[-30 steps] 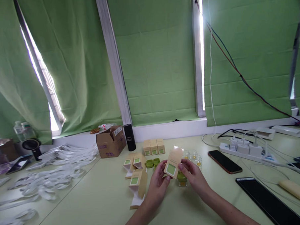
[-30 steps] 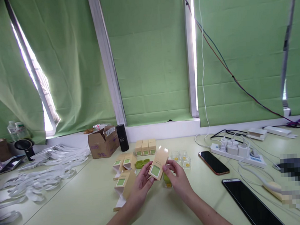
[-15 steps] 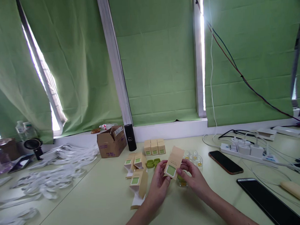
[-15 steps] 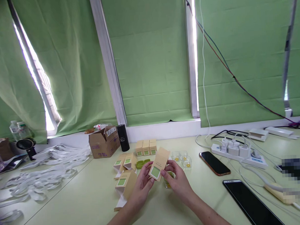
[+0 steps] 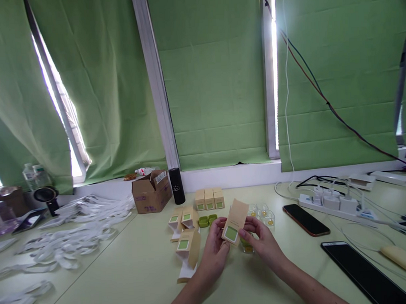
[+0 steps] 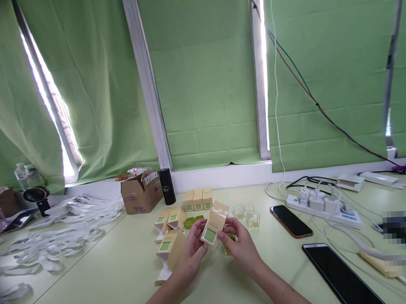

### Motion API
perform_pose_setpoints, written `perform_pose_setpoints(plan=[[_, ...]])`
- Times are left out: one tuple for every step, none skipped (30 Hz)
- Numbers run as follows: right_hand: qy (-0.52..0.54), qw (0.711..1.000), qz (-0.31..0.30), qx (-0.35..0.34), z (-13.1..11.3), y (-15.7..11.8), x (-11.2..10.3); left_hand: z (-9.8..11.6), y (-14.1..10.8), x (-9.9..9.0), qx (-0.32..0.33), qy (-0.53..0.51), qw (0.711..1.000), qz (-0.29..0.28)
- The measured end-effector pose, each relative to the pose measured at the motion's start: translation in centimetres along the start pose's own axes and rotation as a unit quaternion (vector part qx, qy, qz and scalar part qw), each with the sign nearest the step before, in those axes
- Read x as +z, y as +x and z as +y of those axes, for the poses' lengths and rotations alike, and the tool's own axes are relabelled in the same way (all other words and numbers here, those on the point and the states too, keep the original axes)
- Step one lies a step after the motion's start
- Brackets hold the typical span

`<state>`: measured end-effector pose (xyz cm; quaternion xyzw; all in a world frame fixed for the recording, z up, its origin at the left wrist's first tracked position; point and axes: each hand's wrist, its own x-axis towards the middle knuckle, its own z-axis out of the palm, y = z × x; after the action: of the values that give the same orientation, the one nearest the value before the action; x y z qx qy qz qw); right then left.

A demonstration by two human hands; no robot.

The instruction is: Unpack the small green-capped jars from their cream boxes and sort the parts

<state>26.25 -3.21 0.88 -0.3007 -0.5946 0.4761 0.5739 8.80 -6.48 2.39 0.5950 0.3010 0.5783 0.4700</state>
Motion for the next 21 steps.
perform_pose_setpoints(plan=[[0.001, 1.000, 0.000, 0.001, 0.01, -0.01, 0.02, 0.01, 0.00, -0.01, 0.001, 0.003, 1.000, -0.001], [0.002, 1.000, 0.000, 0.002, 0.02, -0.03, 0.04, 0.01, 0.00, -0.03, 0.002, 0.004, 1.000, -0.003], [0.003, 1.000, 0.000, 0.003, 0.03, -0.04, 0.06, 0.00, 0.02, -0.04, 0.003, 0.003, 1.000, -0.004], [0.004, 1.000, 0.001, 0.004, 0.03, -0.06, 0.07, -0.03, 0.03, -0.05, 0.003, 0.003, 1.000, -0.005], [0.006, 1.000, 0.002, 0.003, 0.04, -0.07, 0.09, -0.07, 0.06, -0.06, 0.004, 0.001, 1.000, -0.005], [0.006, 1.000, 0.004, 0.002, 0.04, -0.08, 0.10, -0.12, 0.08, -0.07, 0.005, 0.000, 1.000, -0.005], [0.007, 1.000, 0.007, 0.001, 0.04, -0.09, 0.11, -0.18, 0.11, -0.07, 0.006, -0.001, 1.000, -0.006], [0.007, 1.000, 0.010, 0.001, 0.05, -0.09, 0.11, -0.24, 0.14, -0.07, 0.007, -0.002, 1.000, -0.006], [0.007, 1.000, 0.011, 0.002, 0.05, -0.09, 0.12, -0.28, 0.17, -0.06, 0.008, -0.001, 1.000, -0.005], [0.008, 1.000, 0.010, 0.003, 0.06, -0.08, 0.12, -0.29, 0.18, -0.05, 0.008, 0.001, 1.000, -0.005], [0.008, 1.000, 0.010, 0.004, 0.07, -0.08, 0.13, -0.29, 0.19, -0.04, 0.008, 0.002, 1.000, -0.004], [0.009, 1.000, 0.010, 0.005, 0.07, -0.07, 0.13, -0.25, 0.18, -0.03, 0.009, 0.004, 1.000, -0.003], [0.011, 1.000, 0.011, 0.006, 0.08, -0.05, 0.14, -0.19, 0.16, -0.03, 0.009, 0.006, 1.000, -0.004], [0.013, 1.000, 0.012, 0.008, 0.09, -0.02, 0.14, -0.13, 0.13, -0.04, 0.010, 0.007, 1.000, -0.005], [0.017, 1.000, 0.015, 0.012, 0.10, 0.01, 0.13, -0.06, 0.08, -0.06, 0.009, 0.009, 1.000, -0.007], [0.022, 0.999, 0.017, 0.017, 0.11, 0.04, 0.11, -0.02, 0.03, -0.09, 0.008, 0.011, 1.000, -0.008], [0.028, 0.999, 0.018, 0.022, 0.13, 0.09, 0.08, -0.02, -0.01, -0.14, 0.004, 0.013, 1.000, -0.009], [0.035, 0.999, 0.019, 0.026, 0.15, 0.13, 0.04, -0.08, -0.04, -0.19, 0.000, 0.014, 1.000, -0.011], [0.041, 0.999, 0.020, 0.030, 0.19, 0.18, -0.01, -0.18, -0.05, -0.24, -0.003, 0.013, 1.000, -0.011], [0.047, 0.998, 0.021, 0.033, 0.26, 0.24, -0.07, -0.33, -0.04, -0.28, -0.005, 0.010, 1.000, -0.011], [0.052, 0.998, 0.024, 0.034, 0.34, 0.30, -0.13, -0.51, -0.02, -0.30, -0.005, 0.007, 1.000, -0.012]])
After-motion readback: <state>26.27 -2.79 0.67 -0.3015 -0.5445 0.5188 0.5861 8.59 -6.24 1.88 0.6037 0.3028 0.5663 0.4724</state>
